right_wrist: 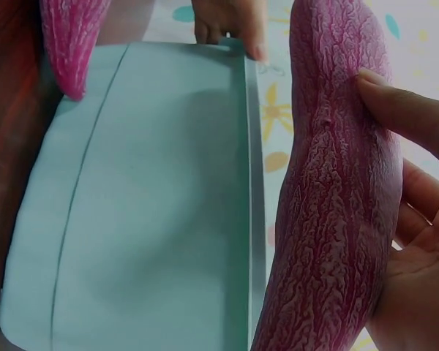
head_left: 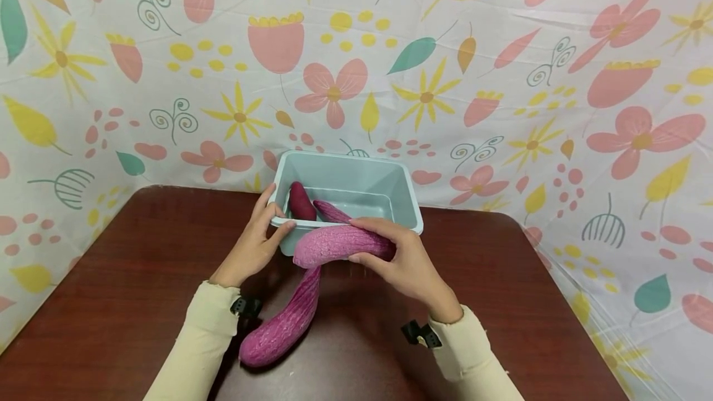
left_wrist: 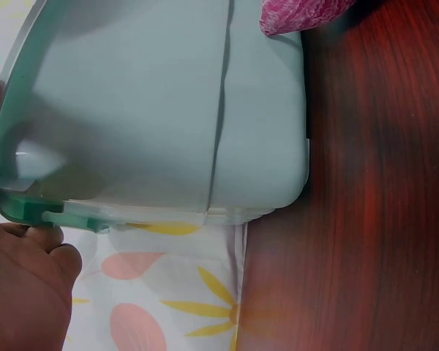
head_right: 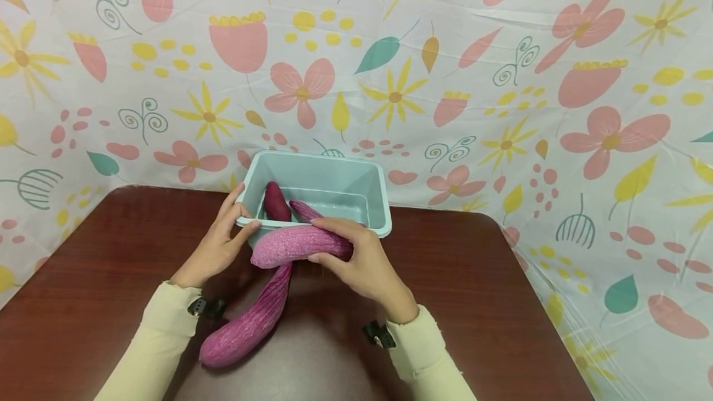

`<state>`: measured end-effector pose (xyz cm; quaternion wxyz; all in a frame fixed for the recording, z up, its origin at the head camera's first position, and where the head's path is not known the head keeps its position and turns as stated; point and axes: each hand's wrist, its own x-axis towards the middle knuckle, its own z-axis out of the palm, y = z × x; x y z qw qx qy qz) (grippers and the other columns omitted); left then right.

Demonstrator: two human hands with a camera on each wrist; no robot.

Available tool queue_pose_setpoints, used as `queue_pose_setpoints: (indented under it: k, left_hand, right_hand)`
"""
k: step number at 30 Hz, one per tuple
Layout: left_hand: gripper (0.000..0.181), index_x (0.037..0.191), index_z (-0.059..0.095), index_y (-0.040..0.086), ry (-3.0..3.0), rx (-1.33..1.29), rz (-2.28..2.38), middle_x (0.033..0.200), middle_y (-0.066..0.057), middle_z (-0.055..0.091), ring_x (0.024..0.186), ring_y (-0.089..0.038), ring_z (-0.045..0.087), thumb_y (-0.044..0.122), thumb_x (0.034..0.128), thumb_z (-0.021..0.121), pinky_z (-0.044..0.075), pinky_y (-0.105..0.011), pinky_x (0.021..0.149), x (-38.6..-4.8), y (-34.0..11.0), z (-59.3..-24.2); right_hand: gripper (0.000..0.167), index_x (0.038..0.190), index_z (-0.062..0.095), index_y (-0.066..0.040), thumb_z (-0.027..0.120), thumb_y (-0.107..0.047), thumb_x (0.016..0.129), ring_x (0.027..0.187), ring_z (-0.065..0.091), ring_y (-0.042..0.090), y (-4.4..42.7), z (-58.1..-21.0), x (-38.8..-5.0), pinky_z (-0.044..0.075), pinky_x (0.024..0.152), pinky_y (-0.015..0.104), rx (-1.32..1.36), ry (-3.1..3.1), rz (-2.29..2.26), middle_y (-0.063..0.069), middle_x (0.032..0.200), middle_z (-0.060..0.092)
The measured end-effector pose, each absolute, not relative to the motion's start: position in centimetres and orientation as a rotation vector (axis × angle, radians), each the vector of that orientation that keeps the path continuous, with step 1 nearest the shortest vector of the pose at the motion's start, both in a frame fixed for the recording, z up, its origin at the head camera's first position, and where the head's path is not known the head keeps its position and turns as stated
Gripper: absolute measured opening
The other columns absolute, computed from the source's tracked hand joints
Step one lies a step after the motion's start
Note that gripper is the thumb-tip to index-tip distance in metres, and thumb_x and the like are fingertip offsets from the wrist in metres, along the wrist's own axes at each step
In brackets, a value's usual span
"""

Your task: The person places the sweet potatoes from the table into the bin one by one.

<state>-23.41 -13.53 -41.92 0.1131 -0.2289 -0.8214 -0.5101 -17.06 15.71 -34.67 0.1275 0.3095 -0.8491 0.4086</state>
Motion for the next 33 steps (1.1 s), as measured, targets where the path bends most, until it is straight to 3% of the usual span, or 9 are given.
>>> queue_pose_setpoints:
  k: [15,21,33]
  left_hand:
    - [0.017,0.096,0.048,0.011,-2.404,-0.680,-1.508,0.171,-0.009,0.006,0.157,-0.039,0.013,0.022,0.1026,0.059,0.027,-0.067,0.116,-23.5,-13.5,-41.9]
    - [0.017,0.097,0.047,0.010,-2.410,-0.684,-1.508,0.171,-0.011,0.006,0.157,-0.041,0.013,0.021,0.1031,0.058,0.028,-0.068,0.114,-23.4,-13.6,-41.8]
    - [0.020,0.097,0.047,0.012,-2.418,-0.668,-1.520,0.171,-0.007,0.005,0.157,-0.038,0.013,0.028,0.1038,0.057,0.030,-0.067,0.114,-23.3,-13.6,-41.9]
  right_hand:
    - [0.052,0.133,0.065,-0.017,0.083,-0.020,0.084,0.125,0.061,0.015,15.0,-32.6,-18.5,0.050,0.105,0.029,1.034,-2.431,1.055,-0.001,0.132,0.068]
    - [0.052,0.134,0.064,-0.020,0.082,-0.021,0.085,0.122,0.063,0.014,15.0,-32.5,-19.4,0.054,0.098,0.031,1.024,-2.444,1.058,-0.001,0.132,0.068]
    - [0.048,0.132,0.066,-0.014,0.081,-0.020,0.086,0.113,0.065,0.016,15.2,-32.6,-21.3,0.055,0.092,0.032,0.931,-2.475,1.083,0.002,0.130,0.069]
